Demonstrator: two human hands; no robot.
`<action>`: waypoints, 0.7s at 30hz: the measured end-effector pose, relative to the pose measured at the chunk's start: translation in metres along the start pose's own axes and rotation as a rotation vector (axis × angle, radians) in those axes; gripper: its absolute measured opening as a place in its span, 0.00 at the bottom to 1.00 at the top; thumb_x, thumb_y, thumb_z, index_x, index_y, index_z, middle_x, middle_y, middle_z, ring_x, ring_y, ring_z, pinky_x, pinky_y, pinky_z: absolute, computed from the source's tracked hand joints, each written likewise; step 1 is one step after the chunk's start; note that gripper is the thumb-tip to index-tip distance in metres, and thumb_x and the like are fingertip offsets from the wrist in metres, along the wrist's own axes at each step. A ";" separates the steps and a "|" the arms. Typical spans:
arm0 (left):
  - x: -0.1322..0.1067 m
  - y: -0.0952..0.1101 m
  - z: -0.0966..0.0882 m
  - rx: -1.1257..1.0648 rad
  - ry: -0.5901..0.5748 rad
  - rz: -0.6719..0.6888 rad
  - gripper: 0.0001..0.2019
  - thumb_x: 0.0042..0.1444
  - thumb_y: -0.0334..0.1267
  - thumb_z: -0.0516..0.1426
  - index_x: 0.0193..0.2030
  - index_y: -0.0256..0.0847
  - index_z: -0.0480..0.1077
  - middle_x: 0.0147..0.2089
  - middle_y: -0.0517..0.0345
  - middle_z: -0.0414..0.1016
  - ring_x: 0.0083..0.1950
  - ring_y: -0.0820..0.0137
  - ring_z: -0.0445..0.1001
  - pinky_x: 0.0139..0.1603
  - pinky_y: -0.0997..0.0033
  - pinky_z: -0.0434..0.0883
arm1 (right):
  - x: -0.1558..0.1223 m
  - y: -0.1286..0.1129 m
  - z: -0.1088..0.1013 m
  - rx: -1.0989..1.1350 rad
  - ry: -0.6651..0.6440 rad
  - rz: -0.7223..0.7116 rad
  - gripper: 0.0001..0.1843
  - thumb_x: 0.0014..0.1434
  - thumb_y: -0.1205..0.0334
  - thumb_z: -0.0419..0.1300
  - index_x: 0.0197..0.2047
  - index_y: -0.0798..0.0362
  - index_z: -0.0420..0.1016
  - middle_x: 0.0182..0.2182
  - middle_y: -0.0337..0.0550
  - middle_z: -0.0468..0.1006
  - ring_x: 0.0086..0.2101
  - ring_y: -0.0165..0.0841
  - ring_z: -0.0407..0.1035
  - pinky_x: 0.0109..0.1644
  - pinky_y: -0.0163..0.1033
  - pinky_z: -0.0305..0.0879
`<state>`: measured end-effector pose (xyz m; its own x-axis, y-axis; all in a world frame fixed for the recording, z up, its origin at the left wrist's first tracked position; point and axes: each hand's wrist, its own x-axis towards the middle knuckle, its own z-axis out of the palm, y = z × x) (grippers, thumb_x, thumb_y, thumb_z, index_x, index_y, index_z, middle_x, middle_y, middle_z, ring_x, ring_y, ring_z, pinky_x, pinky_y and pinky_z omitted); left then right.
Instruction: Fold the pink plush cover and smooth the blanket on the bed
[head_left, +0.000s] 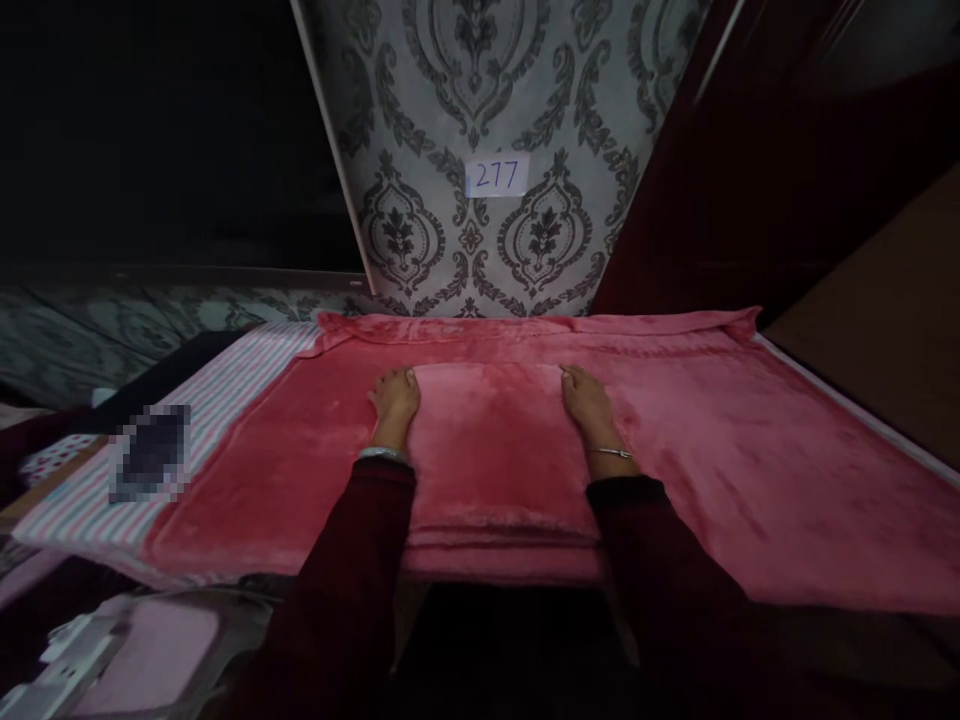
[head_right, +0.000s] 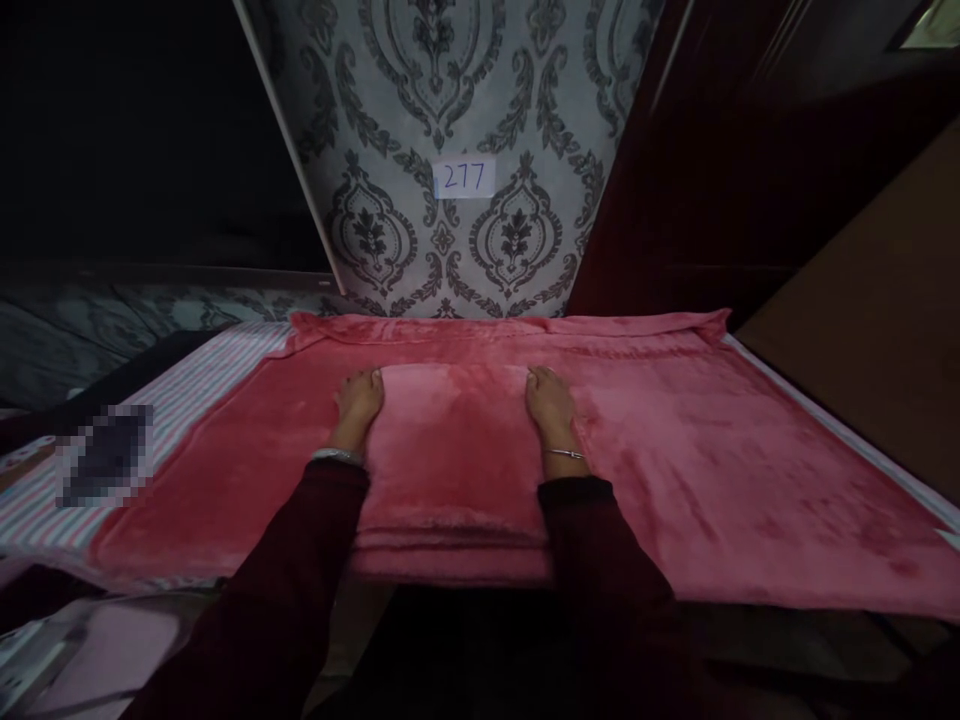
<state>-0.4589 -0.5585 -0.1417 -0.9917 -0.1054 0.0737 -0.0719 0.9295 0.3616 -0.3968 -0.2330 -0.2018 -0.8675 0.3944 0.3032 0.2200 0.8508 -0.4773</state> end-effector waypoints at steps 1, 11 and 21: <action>0.000 -0.001 0.000 -0.010 0.002 -0.004 0.26 0.72 0.41 0.42 0.67 0.42 0.72 0.69 0.40 0.71 0.70 0.45 0.67 0.67 0.38 0.66 | -0.001 -0.001 0.000 0.014 0.015 0.000 0.29 0.71 0.62 0.42 0.64 0.58 0.77 0.64 0.55 0.75 0.64 0.41 0.67 0.70 0.47 0.60; 0.011 -0.006 0.003 -0.113 0.047 -0.053 0.26 0.71 0.40 0.43 0.66 0.40 0.74 0.68 0.38 0.73 0.70 0.44 0.67 0.68 0.35 0.65 | -0.002 -0.010 -0.005 0.037 0.025 0.083 0.28 0.72 0.62 0.43 0.63 0.57 0.78 0.64 0.52 0.76 0.62 0.42 0.70 0.68 0.47 0.63; 0.005 0.006 -0.008 0.012 0.146 -0.010 0.26 0.69 0.37 0.45 0.67 0.32 0.71 0.74 0.28 0.62 0.76 0.41 0.59 0.70 0.32 0.62 | -0.011 -0.027 -0.016 -0.076 -0.017 0.148 0.28 0.74 0.60 0.43 0.67 0.50 0.75 0.67 0.49 0.72 0.58 0.46 0.71 0.61 0.50 0.68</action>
<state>-0.4632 -0.5559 -0.1318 -0.9649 -0.1645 0.2047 -0.0843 0.9324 0.3516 -0.3863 -0.2547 -0.1784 -0.8303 0.5121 0.2196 0.3788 0.8078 -0.4516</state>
